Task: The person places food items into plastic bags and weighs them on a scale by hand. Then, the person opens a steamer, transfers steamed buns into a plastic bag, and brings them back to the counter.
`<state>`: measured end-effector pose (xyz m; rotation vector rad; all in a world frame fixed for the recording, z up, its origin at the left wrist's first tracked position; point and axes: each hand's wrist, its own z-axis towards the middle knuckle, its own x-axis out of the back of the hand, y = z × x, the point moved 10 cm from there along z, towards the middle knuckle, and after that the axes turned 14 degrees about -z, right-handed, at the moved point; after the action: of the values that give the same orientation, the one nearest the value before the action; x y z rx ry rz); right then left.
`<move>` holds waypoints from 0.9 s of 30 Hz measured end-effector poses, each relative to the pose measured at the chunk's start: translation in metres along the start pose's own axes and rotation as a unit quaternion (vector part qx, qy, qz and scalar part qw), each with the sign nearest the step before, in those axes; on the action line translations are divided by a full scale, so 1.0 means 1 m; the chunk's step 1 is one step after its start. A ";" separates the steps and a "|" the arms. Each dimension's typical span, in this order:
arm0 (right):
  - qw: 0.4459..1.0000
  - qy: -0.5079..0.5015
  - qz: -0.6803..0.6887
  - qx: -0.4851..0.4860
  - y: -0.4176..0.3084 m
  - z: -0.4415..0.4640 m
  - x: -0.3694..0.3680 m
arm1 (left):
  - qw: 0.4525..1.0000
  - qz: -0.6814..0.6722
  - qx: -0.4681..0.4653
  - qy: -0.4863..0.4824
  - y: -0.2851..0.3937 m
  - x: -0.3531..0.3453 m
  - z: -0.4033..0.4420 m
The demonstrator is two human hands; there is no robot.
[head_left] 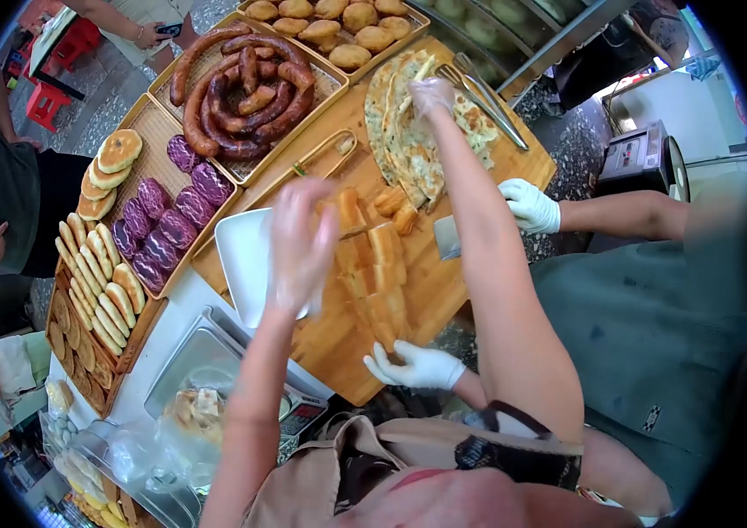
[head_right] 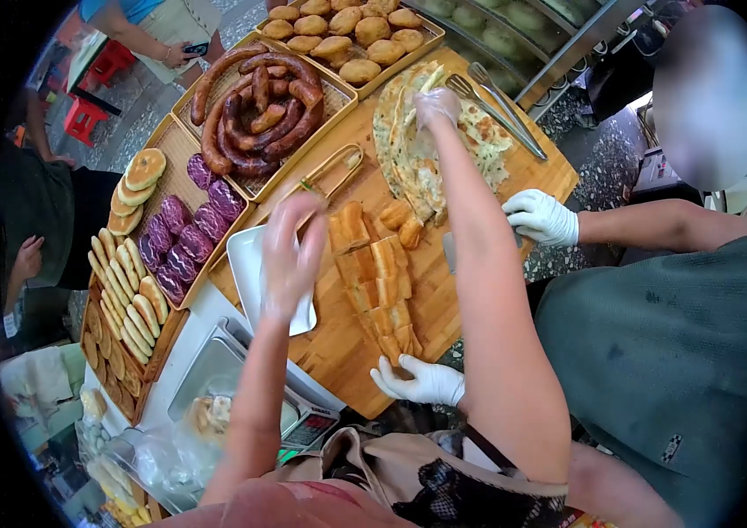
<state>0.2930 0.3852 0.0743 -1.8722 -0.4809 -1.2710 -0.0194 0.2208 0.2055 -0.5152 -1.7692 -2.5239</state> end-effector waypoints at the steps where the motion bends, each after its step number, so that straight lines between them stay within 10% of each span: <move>1: 0.999 0.027 0.043 0.010 0.005 -0.010 0.006 | 0.998 -0.035 0.051 -0.027 -0.021 -0.019 0.027; 3: 0.988 0.081 0.125 0.031 0.017 -0.029 0.019 | 0.969 -0.129 0.185 -0.103 -0.078 -0.083 0.084; 9: 0.949 0.191 0.187 0.168 0.023 -0.079 0.031 | 0.964 -0.035 0.211 -0.157 -0.130 -0.212 0.184; 14: 0.960 0.024 0.170 0.221 0.022 -0.069 0.032 | 0.972 -0.095 0.168 -0.131 -0.133 -0.213 0.184; 20: 0.910 0.229 -0.109 0.328 -0.011 -0.060 0.043 | 0.979 -0.025 0.163 -0.123 -0.122 -0.202 0.177; 27: 0.926 0.189 -0.144 0.293 0.007 -0.035 0.024 | 0.974 -0.129 0.091 -0.165 -0.121 -0.204 0.159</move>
<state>0.2872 0.3500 0.0994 -1.0535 -0.8378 -1.4363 0.1905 0.3742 0.0876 -0.7794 -2.2956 -2.5139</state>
